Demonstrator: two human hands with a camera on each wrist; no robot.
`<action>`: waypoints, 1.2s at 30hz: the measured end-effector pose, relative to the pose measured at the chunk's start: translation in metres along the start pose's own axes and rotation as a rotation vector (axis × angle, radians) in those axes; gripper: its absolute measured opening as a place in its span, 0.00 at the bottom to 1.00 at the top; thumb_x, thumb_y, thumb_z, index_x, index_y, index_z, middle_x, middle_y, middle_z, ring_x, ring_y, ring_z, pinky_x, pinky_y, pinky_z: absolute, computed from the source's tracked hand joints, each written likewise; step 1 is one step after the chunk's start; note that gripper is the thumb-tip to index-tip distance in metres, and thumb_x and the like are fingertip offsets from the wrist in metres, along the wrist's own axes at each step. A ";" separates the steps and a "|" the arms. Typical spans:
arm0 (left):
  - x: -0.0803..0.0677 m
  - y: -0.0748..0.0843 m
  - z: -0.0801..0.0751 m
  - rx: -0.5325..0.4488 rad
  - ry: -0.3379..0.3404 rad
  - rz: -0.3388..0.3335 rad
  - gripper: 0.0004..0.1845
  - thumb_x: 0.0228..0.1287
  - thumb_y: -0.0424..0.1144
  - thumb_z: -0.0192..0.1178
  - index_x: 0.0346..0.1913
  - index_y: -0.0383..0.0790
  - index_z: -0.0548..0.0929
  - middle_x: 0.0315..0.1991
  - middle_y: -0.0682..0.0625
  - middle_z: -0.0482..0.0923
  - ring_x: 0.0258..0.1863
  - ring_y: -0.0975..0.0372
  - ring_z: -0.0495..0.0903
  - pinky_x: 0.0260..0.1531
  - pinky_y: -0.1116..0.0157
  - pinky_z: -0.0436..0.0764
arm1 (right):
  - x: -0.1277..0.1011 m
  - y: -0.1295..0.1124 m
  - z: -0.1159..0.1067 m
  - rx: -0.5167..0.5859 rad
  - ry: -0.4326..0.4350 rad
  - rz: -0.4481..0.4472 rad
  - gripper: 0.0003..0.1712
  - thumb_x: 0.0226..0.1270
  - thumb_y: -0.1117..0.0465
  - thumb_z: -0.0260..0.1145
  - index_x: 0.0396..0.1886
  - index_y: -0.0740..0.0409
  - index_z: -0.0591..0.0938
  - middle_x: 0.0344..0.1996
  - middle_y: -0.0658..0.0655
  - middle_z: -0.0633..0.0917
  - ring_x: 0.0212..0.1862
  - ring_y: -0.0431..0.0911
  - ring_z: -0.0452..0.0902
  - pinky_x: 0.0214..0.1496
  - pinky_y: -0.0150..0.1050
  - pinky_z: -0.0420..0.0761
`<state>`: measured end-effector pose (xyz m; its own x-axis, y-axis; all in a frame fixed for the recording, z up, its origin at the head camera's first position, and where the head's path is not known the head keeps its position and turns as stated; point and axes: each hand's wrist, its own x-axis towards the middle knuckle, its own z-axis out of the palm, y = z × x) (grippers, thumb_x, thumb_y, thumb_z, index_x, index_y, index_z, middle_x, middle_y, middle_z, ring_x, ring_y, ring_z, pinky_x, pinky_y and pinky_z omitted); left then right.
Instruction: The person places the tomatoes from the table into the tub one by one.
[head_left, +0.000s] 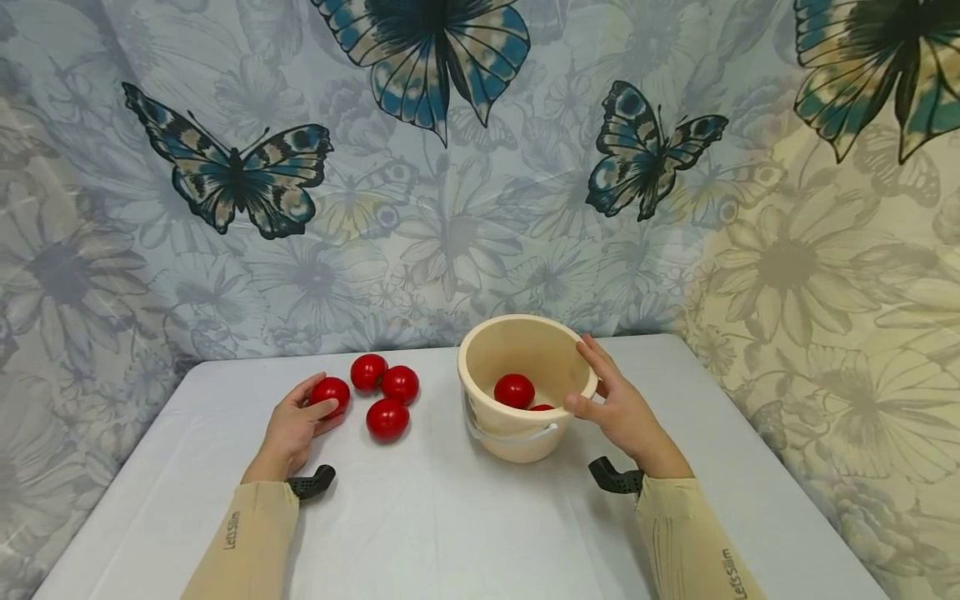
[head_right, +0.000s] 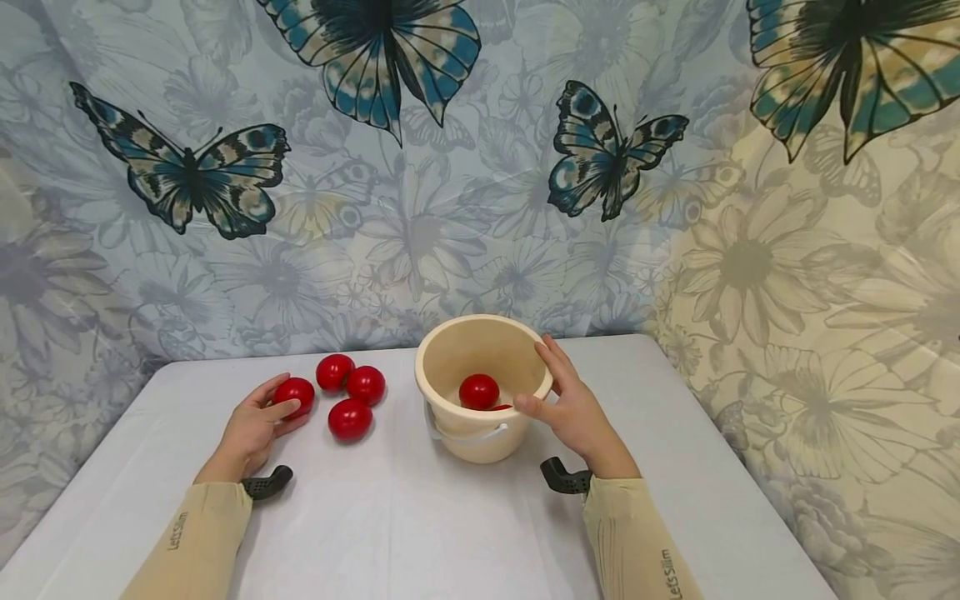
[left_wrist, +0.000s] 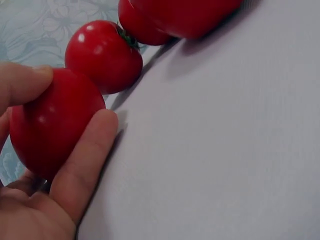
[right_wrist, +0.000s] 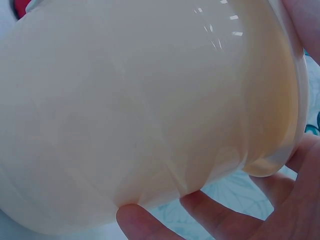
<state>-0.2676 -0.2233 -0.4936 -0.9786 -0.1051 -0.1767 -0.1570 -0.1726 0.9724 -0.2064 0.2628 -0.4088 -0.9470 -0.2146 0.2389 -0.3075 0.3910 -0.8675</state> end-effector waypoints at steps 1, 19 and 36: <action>-0.001 0.000 0.001 -0.014 0.002 -0.002 0.38 0.70 0.26 0.59 0.79 0.44 0.57 0.75 0.41 0.49 0.70 0.44 0.58 0.49 0.55 0.82 | 0.000 0.000 0.000 0.002 -0.001 0.002 0.51 0.65 0.53 0.72 0.81 0.50 0.54 0.79 0.46 0.46 0.70 0.62 0.62 0.55 0.37 0.78; -0.029 0.018 0.015 -0.353 0.161 -0.088 0.37 0.71 0.30 0.60 0.78 0.49 0.58 0.69 0.49 0.53 0.67 0.52 0.61 0.54 0.55 0.80 | 0.001 0.001 0.000 0.016 -0.003 0.006 0.51 0.65 0.53 0.73 0.81 0.50 0.54 0.79 0.47 0.46 0.70 0.62 0.62 0.55 0.38 0.78; -0.062 0.070 0.044 -0.339 0.216 0.082 0.33 0.70 0.33 0.63 0.75 0.50 0.64 0.70 0.48 0.57 0.66 0.52 0.61 0.49 0.55 0.82 | 0.001 0.000 0.000 0.013 0.000 0.000 0.51 0.65 0.54 0.73 0.80 0.50 0.54 0.79 0.48 0.46 0.71 0.62 0.61 0.57 0.43 0.78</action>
<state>-0.2239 -0.1858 -0.4079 -0.9302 -0.3287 -0.1632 0.0087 -0.4645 0.8855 -0.2071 0.2627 -0.4089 -0.9472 -0.2143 0.2385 -0.3057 0.3790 -0.8734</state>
